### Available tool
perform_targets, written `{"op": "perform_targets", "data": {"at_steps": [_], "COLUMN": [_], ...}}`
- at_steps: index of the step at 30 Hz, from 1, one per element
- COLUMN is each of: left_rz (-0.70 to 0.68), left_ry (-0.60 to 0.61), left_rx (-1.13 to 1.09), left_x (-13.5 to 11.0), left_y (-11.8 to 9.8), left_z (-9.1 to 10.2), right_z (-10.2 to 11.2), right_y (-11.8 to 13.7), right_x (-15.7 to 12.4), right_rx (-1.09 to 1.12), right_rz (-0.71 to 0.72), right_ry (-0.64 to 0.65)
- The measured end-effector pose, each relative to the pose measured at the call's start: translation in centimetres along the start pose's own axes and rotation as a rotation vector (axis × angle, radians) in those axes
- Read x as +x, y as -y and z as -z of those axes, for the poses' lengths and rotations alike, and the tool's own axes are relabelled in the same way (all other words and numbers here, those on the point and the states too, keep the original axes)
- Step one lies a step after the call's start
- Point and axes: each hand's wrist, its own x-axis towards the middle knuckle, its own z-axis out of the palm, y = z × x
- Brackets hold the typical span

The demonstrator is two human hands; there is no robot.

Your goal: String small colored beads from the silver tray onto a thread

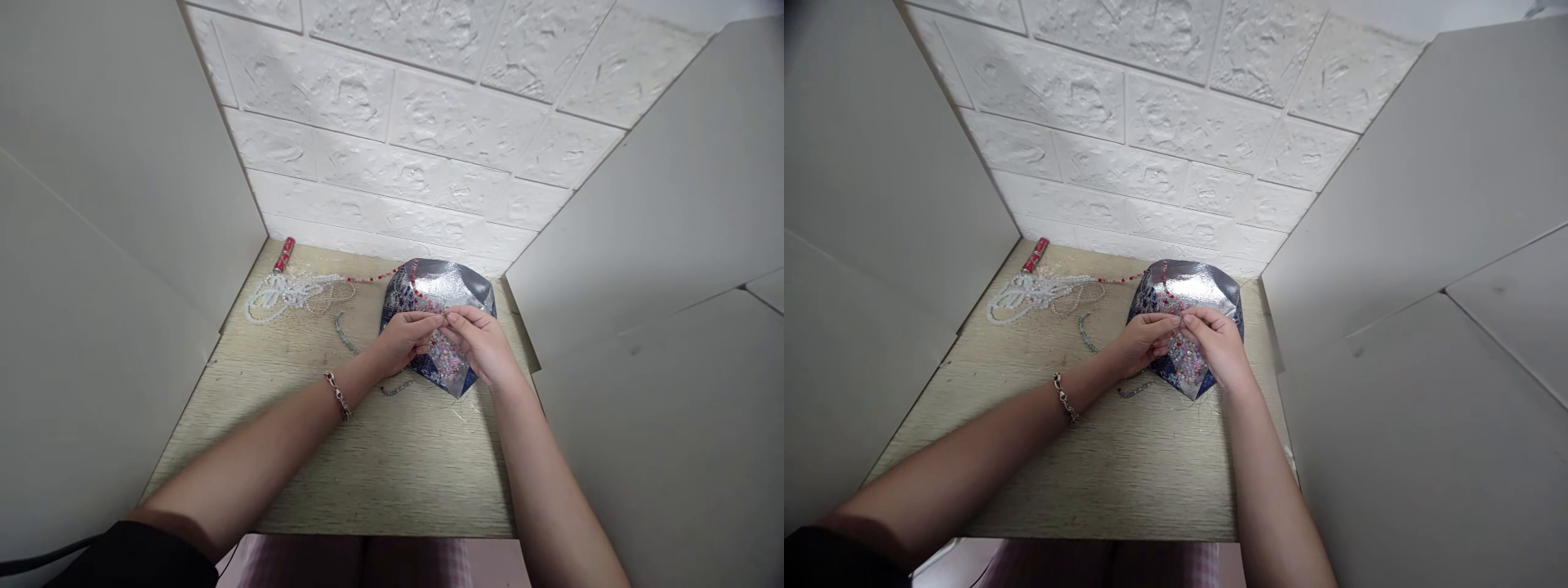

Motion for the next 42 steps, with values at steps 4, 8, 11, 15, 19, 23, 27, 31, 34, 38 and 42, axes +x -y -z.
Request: {"op": "perform_targets", "data": {"at_steps": [4, 8, 11, 15, 19, 23, 27, 31, 34, 38, 42], "left_rz": [0.006, 0.008, 0.008, -0.002, 0.002, 0.016, 0.021, 0.021, 0.025, 0.022, 0.018], "left_ry": [-0.001, 0.004, 0.002, 0.009, 0.014, 0.017, 0.008, 0.004, -0.004, -0.002, -0.002], "left_rx": [0.008, 0.010, 0.015, 0.013, 0.004, -0.007, -0.012, -0.017, -0.022, -0.022, -0.016], "left_x": [0.03, 0.02, 0.03, 0.00, -0.06, -0.08, -0.06, -0.03, -0.02, -0.04, -0.03], "left_y": [0.00, -0.03, 0.03, 0.09, 0.00, -0.13, -0.11, -0.06, -0.08, -0.11, -0.08], "left_z": [0.01, 0.03, 0.07, 0.12, 0.07, 0.01, 0.01, 0.05, 0.04, 0.01, 0.02], "right_z": [0.01, 0.06, 0.09, 0.15, 0.25, 0.34, 0.26, -0.02, -0.13, 0.11, 0.30], "right_y": [0.02, 0.00, -0.02, -0.07, -0.22, -0.37, -0.31, -0.05, 0.08, -0.07, -0.25], "right_x": [-0.02, 0.00, 0.04, 0.05, 0.11, 0.25, 0.25, 0.10, 0.03, 0.12, 0.22], "right_rx": [0.011, -0.006, -0.034, -0.076, -0.098, -0.118, -0.094, -0.050, -0.053, -0.106, -0.161], "right_rz": [-0.009, -0.007, -0.001, 0.005, 0.013, 0.021, 0.004, -0.019, -0.022, -0.007, 0.003], "right_ry": [0.011, 0.024, 0.019, 0.021, 0.019, 0.016, 0.009, -0.020, -0.039, -0.017, 0.001]}}
